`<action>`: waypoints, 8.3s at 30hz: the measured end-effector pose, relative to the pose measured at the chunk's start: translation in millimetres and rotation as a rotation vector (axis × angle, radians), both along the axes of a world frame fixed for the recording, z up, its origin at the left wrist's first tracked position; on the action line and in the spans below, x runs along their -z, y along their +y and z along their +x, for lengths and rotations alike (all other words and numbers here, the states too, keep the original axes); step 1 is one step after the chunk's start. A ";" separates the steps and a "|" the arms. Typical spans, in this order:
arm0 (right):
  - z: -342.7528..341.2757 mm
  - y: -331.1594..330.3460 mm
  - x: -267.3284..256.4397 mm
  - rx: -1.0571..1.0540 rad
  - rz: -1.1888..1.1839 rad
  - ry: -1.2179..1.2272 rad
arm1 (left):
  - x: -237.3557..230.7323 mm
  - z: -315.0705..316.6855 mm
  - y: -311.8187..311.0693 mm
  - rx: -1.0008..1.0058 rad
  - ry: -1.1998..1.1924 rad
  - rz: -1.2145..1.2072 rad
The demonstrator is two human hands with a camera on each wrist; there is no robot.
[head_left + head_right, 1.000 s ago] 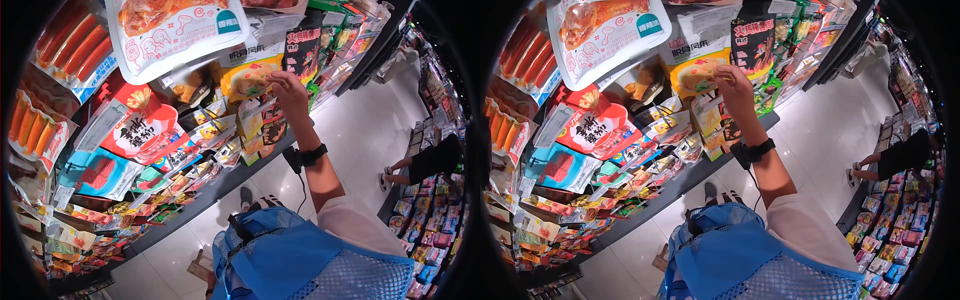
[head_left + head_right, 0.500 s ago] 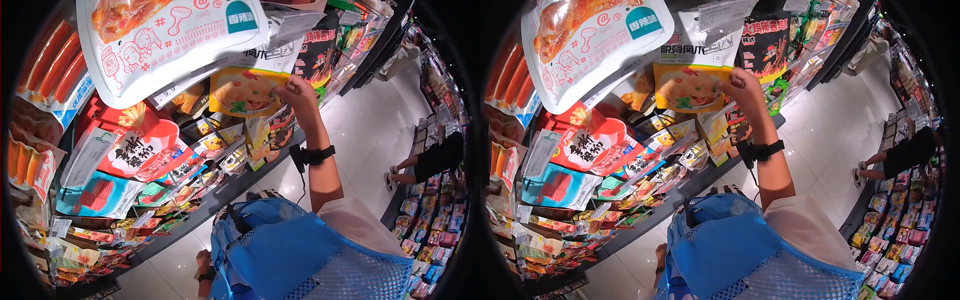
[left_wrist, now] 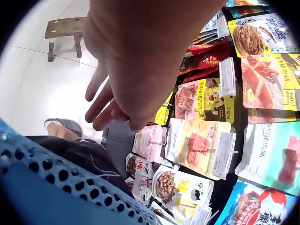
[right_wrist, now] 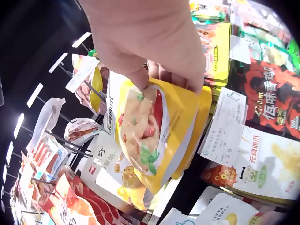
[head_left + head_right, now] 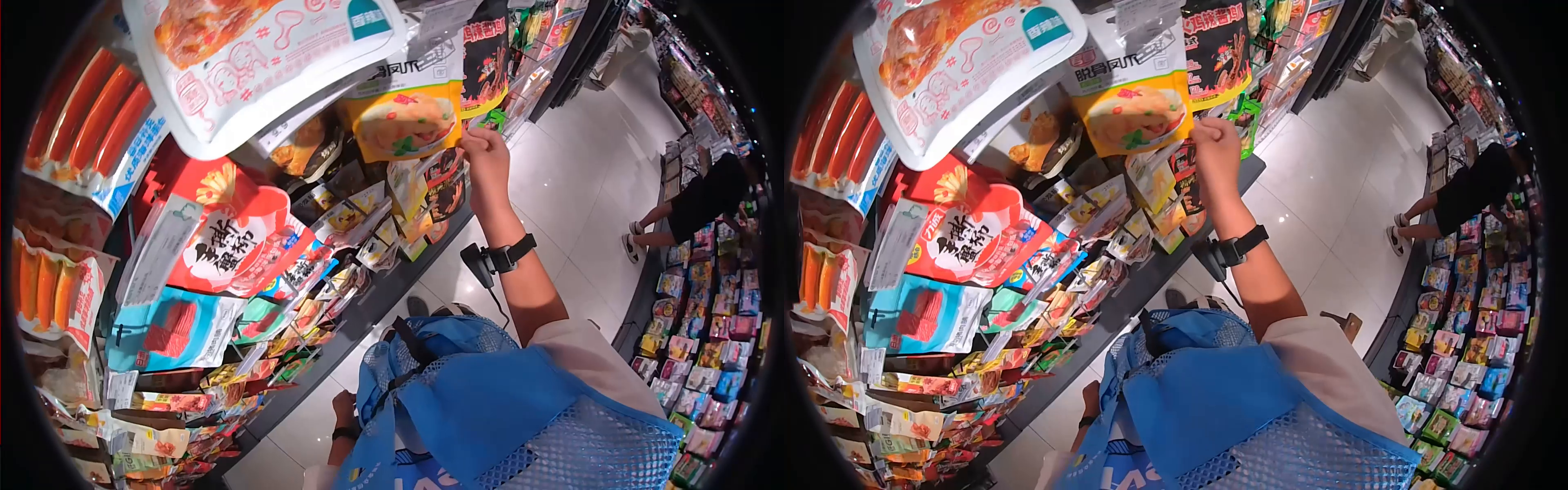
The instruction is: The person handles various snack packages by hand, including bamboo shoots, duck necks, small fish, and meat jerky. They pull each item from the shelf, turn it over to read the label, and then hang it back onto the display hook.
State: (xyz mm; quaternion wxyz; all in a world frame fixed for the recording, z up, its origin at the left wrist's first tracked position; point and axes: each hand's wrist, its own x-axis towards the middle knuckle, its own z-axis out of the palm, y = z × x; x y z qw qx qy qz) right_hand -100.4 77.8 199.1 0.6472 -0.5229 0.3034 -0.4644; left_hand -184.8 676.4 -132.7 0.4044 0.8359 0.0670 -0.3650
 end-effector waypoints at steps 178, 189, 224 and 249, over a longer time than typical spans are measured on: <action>19.5 -101.5 -235.0 0.061 -0.474 -0.643 | -297.0 64.5 -334.2 -0.367 -0.126 -0.637; -51.9 -89.7 -205.6 0.056 -0.312 -0.469 | -300.4 54.2 -324.4 -0.255 -0.045 -0.671; -246.5 -135.2 -87.3 -0.876 0.163 0.436 | -400.2 -54.1 -554.6 -0.190 -0.265 -1.026; -274.8 -186.8 -45.2 -0.951 0.468 0.112 | -393.3 -107.0 -602.2 -0.008 0.041 -0.791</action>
